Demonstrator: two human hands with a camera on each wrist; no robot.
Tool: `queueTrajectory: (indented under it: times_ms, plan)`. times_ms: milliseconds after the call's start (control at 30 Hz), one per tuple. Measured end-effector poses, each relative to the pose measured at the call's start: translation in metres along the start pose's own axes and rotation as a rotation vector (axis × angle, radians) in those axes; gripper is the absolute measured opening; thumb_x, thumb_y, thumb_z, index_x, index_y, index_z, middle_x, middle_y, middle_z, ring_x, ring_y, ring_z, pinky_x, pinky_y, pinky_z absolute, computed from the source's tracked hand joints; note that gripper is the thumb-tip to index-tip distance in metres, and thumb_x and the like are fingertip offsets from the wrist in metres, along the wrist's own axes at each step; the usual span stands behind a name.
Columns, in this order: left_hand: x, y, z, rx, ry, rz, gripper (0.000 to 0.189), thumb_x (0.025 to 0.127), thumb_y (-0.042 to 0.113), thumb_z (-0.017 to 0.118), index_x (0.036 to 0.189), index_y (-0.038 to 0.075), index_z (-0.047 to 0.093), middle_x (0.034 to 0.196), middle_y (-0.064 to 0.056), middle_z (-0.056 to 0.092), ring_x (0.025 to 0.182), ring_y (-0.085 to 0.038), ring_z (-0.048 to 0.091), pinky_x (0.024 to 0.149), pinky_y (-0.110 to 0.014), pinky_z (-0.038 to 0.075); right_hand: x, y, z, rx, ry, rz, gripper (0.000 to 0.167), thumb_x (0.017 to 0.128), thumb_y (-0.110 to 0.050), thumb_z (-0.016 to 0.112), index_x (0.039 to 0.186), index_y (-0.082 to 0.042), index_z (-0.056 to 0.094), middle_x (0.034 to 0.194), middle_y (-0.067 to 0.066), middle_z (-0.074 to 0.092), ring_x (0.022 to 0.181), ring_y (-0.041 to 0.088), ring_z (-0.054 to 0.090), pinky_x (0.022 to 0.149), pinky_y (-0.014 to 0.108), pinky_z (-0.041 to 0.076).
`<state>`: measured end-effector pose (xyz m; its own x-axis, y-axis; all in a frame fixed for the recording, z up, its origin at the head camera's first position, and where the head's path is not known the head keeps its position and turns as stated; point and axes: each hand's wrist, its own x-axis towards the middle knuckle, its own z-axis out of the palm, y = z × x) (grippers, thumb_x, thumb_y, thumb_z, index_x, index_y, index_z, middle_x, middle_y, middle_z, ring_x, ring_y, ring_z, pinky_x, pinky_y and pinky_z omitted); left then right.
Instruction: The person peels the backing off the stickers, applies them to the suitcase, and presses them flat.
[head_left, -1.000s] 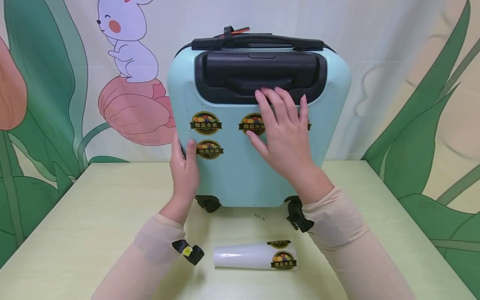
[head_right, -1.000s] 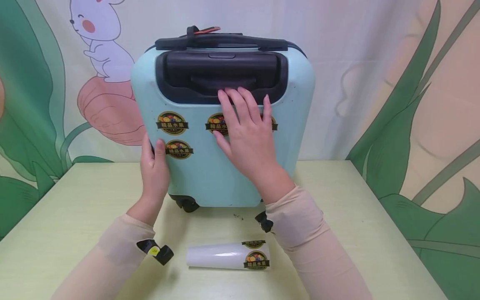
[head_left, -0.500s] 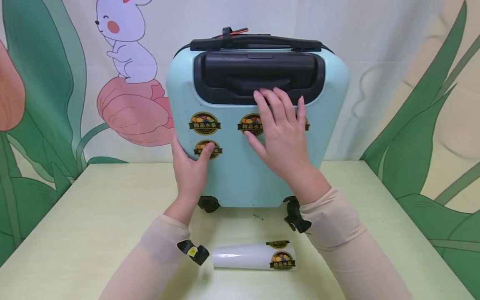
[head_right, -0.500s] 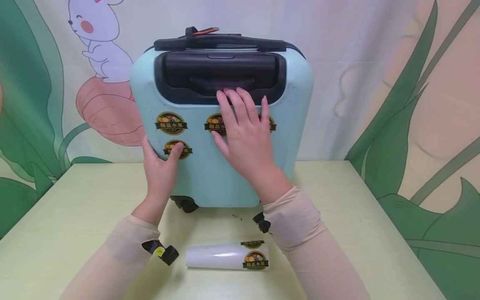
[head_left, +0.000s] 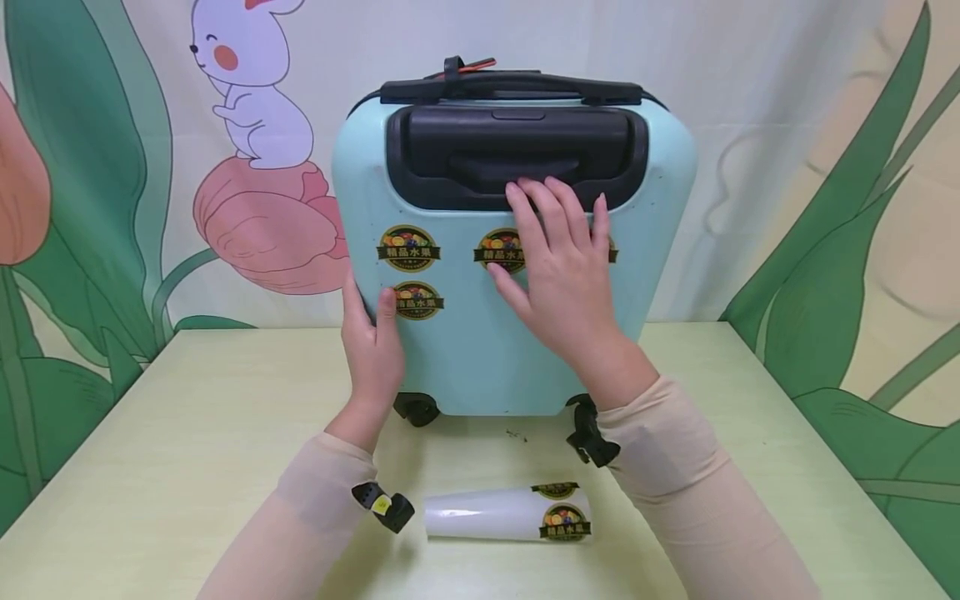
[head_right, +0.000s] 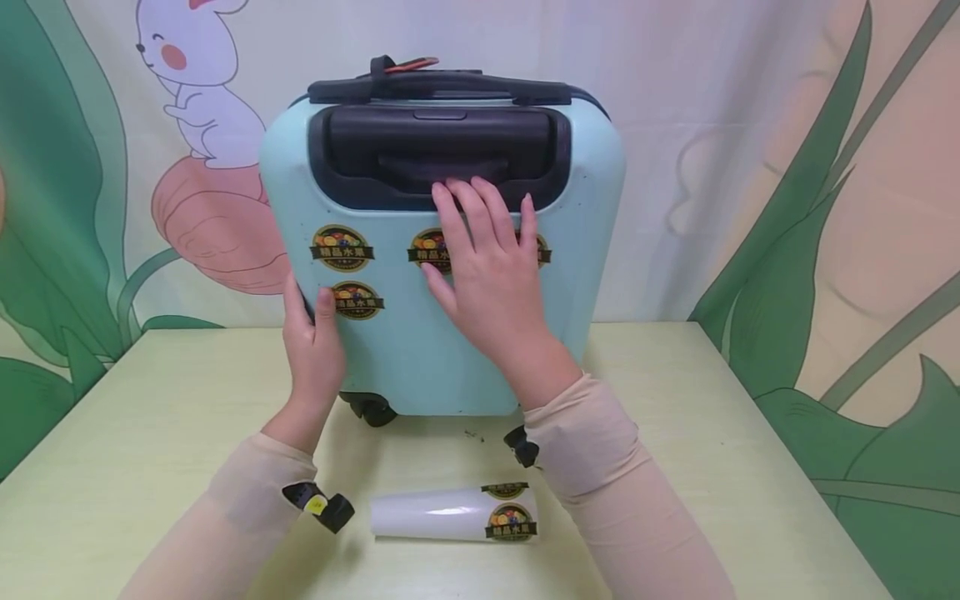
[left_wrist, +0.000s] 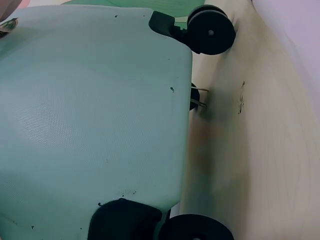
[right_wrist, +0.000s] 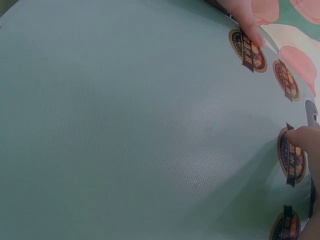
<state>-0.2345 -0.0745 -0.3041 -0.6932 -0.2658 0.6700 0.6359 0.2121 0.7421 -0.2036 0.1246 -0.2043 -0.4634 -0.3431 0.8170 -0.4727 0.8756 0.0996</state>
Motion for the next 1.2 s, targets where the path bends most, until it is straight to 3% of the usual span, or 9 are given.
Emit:
queueTrajectory:
  times_ms: [167, 300, 400, 733, 1067, 1200]
  plan:
    - [0.000, 0.003, 0.005, -0.027, 0.001, -0.035, 0.078, 0.085, 0.054, 0.058, 0.145, 0.019, 0.023, 0.126, -0.004, 0.046, 0.112, -0.015, 0.046, 0.094, -0.038, 0.037, 0.000, 0.000, 0.002, 0.002, 0.009, 0.000, 0.067, 0.086, -0.033, 0.064, 0.140, -0.006, 0.036, 0.139, 0.014, 0.037, 0.132, 0.030, 0.024, 0.108, 0.056, 0.006]
    - [-0.001, 0.008, 0.011, 0.050, 0.027, -0.097, 0.105, 0.071, 0.050, 0.076, 0.148, 0.020, 0.011, 0.139, 0.004, 0.033, 0.122, -0.008, 0.036, 0.100, -0.035, 0.032, -0.001, 0.000, 0.002, 0.005, 0.018, -0.002, 0.067, 0.085, -0.033, 0.065, 0.140, -0.005, 0.037, 0.138, 0.014, 0.037, 0.132, 0.030, 0.025, 0.107, 0.057, 0.007]
    - [-0.001, 0.009, 0.012, 0.082, 0.041, -0.106, 0.105, 0.069, 0.046, 0.079, 0.147, 0.021, 0.013, 0.138, 0.004, 0.034, 0.121, -0.007, 0.036, 0.099, -0.034, 0.034, -0.001, 0.000, 0.003, 0.002, 0.018, -0.004, 0.067, 0.085, -0.033, 0.064, 0.140, -0.005, 0.037, 0.138, 0.014, 0.037, 0.132, 0.030, 0.025, 0.107, 0.057, 0.007]
    - [-0.004, 0.006, 0.006, 0.007, 0.022, -0.020, 0.071, 0.088, 0.044, 0.061, 0.144, 0.020, 0.025, 0.125, -0.003, 0.045, 0.111, -0.014, 0.045, 0.093, -0.037, 0.037, -0.001, -0.001, 0.005, 0.011, 0.018, 0.012, 0.066, 0.086, -0.034, 0.064, 0.139, -0.005, 0.037, 0.138, 0.014, 0.037, 0.132, 0.030, 0.024, 0.107, 0.056, 0.007]
    - [-0.002, 0.000, 0.004, 0.013, 0.001, 0.044, 0.060, 0.098, 0.043, 0.039, 0.147, 0.015, 0.020, 0.132, -0.004, 0.041, 0.120, -0.015, 0.040, 0.102, -0.034, 0.030, -0.001, -0.003, 0.004, 0.002, 0.032, 0.019, 0.066, 0.086, -0.033, 0.064, 0.139, -0.006, 0.037, 0.138, 0.013, 0.036, 0.132, 0.029, 0.024, 0.108, 0.053, 0.005]
    - [-0.003, 0.005, 0.006, 0.031, -0.006, 0.012, 0.072, 0.091, 0.049, 0.052, 0.146, 0.018, 0.017, 0.132, -0.003, 0.038, 0.120, -0.015, 0.038, 0.100, -0.038, 0.030, -0.001, -0.004, 0.003, 0.003, 0.042, 0.012, 0.066, 0.085, -0.034, 0.064, 0.139, -0.006, 0.037, 0.138, 0.013, 0.037, 0.132, 0.029, 0.024, 0.109, 0.053, 0.005]
